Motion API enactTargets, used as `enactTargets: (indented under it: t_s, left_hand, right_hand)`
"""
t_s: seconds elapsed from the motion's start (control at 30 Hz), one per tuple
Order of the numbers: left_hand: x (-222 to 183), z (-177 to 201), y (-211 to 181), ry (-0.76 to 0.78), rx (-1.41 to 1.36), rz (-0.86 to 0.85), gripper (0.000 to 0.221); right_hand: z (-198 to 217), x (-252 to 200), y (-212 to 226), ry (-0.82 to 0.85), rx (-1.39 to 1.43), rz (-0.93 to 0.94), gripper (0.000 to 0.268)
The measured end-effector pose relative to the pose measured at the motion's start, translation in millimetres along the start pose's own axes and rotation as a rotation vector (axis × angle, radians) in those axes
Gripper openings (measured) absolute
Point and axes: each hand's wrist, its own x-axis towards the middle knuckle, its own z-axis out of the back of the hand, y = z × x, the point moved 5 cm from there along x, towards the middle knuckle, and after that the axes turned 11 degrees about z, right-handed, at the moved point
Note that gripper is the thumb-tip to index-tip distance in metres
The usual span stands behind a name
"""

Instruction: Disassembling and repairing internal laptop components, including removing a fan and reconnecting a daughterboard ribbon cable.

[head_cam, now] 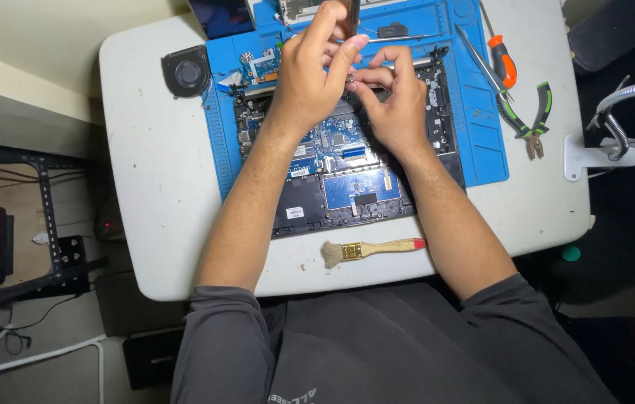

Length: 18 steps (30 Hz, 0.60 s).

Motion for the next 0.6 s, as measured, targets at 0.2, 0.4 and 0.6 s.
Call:
enactTargets:
  t_s: [0.2, 0.4, 0.6]
  left_hand:
    - [-1.5, -1.3, 0.4, -0.002, -0.049, -0.029, 0.013]
    - [-2.7, -3.8, 5.0, -0.013, -0.028, -0.024, 0.013]
    - [-3.6, -3.5, 6.1, -0.018, -0.005, -0.024, 0.014]
  right_hand:
    - [-0.4, 0.1, 0.1, -0.017, 0.024, 0.048, 0.038]
    - [-2.1, -0.2, -2.4, -0.018, 0.034, -0.006, 0.037]
    - [-3.3, 0.3, -1.0, -0.019, 0.060, -0.002, 0.036]
